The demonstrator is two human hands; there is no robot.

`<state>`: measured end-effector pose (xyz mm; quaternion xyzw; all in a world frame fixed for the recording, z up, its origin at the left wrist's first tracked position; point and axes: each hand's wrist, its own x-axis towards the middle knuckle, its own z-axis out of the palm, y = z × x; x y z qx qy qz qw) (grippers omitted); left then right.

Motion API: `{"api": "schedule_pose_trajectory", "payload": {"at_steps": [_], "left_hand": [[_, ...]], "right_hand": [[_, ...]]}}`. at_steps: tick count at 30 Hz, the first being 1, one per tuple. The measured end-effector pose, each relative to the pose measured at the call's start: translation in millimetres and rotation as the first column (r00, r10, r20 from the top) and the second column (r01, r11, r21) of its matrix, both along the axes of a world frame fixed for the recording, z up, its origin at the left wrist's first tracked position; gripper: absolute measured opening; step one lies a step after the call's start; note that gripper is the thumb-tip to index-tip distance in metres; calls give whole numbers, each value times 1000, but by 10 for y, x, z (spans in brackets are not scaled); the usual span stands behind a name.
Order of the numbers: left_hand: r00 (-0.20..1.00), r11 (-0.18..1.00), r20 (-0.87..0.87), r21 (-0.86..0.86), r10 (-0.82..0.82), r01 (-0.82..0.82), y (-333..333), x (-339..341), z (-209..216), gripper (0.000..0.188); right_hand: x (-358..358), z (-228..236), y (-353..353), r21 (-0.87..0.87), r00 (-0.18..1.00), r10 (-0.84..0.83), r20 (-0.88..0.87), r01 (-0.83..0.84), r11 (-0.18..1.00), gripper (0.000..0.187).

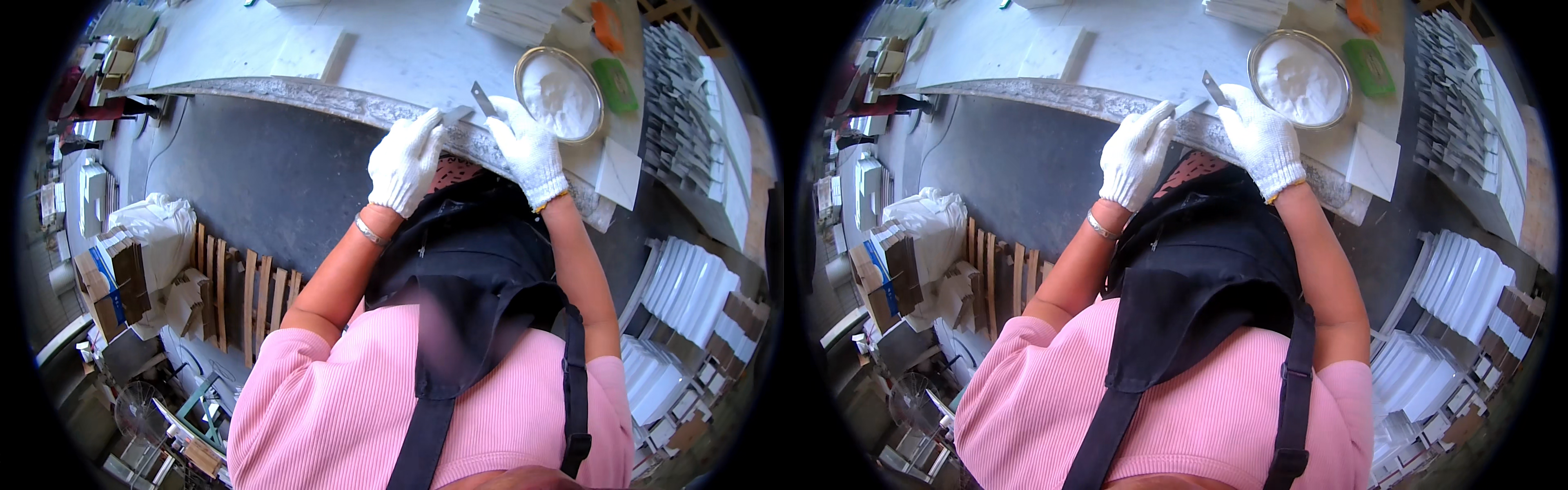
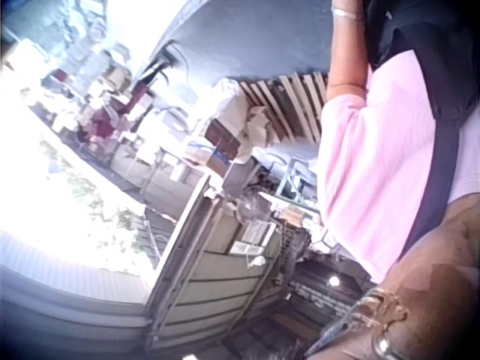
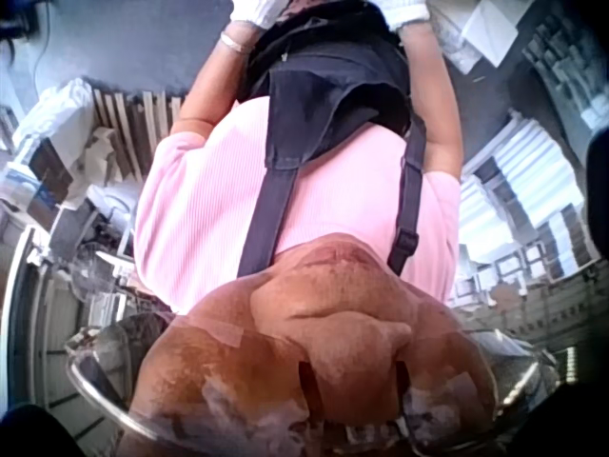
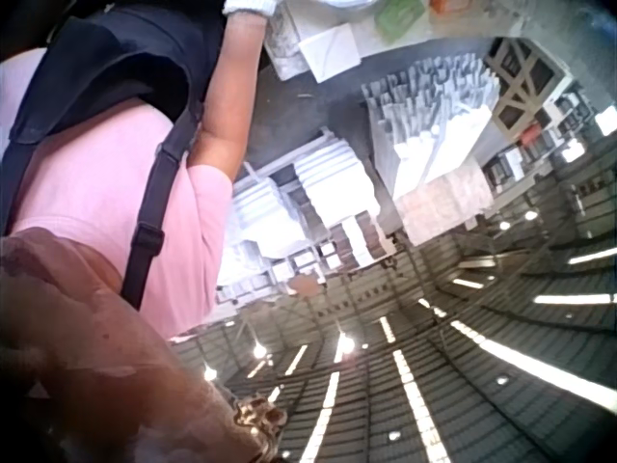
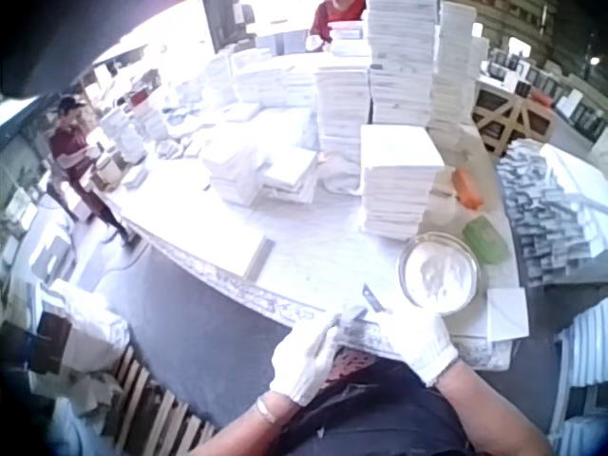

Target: The person uses a metal scraper to shave and smooth the edges of a white rectangular stone block. They then use a green sanding block to rub the surface of the stone. The person repeats this process on multiple stone blocks, placing finished pieces on a nearby stack.

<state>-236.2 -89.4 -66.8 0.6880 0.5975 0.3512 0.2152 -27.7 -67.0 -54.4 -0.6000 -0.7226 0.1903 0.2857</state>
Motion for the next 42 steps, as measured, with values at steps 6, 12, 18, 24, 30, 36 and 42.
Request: {"api": "schedule_pose_trajectory", "payload": {"at_steps": [6, 12, 18, 24, 30, 36, 42], "left_hand": [[770, 836, 590, -529, 242, 143, -9, 43, 136, 35], [613, 793, 698, -581, 371, 182, 24, 47, 149, 31], [507, 783, 771, -564, 385, 263, 39, 9, 85, 27], [382, 750, 789, -596, 480, 288, 48, 22, 15, 20], [375, 756, 802, -580, 465, 304, 78, 10, 8, 20], [323, 771, 829, -550, 456, 322, 52, 26, 24, 21], [320, 777, 829, -549, 458, 309, 56, 65, -30, 26]], "right_hand": [[-59, -107, -35, -19, 986, 48, 157, -45, 999, 40], [-309, -176, -272, 42, 966, 167, 199, -179, 983, 40], [-191, -105, -149, 32, 965, 83, 251, -94, 995, 40], [-235, -106, -158, 95, 951, 62, 304, -95, 991, 38], [-335, 16, -281, 63, 959, 192, 208, -209, 976, 38], [-126, -130, -84, 55, 987, 59, 153, -68, 996, 38], [-232, -84, -151, 44, 973, 98, 210, -110, 993, 37]]}}
